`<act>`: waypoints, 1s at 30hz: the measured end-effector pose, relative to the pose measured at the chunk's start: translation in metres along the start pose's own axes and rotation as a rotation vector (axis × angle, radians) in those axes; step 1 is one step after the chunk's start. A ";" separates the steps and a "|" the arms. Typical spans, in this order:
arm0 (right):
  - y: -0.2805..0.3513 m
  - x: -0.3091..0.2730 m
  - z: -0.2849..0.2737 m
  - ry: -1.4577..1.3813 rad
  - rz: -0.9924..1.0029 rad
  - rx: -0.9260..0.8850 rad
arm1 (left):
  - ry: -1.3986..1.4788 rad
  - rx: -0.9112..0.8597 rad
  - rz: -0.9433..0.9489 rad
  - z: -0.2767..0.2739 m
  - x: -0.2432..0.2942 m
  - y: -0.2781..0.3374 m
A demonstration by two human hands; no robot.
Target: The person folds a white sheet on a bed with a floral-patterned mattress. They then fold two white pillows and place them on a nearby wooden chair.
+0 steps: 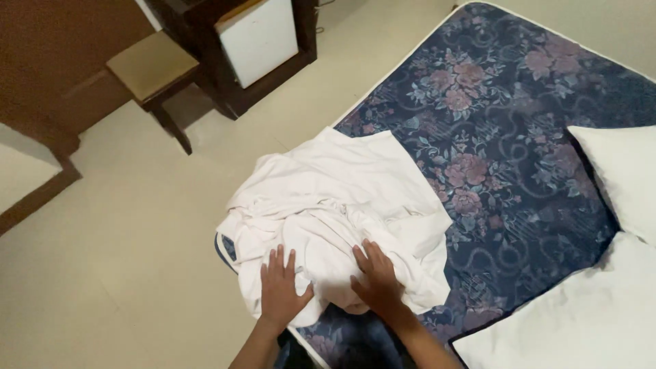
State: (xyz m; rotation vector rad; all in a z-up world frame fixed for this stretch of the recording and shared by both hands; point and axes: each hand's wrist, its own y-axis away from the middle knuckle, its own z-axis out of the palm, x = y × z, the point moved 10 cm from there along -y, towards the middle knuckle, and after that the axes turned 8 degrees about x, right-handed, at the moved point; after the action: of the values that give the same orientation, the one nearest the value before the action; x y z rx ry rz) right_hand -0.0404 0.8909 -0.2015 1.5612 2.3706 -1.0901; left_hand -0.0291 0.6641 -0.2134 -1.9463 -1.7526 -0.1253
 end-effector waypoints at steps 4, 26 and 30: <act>0.008 0.022 0.013 0.021 -0.051 -0.001 | -0.013 -0.078 0.149 0.018 0.040 -0.004; 0.070 0.100 -0.009 0.469 0.029 -0.205 | -0.074 -0.408 -0.064 0.071 0.076 -0.014; 0.125 0.125 0.030 0.399 0.168 -0.518 | -0.015 -0.391 0.002 0.083 0.081 -0.013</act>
State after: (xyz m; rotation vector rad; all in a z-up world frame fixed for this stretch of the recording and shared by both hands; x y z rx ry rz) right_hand -0.0036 0.9952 -0.3424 1.8381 2.4083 -0.1080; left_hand -0.0503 0.7732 -0.2489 -2.2208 -1.8425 -0.4862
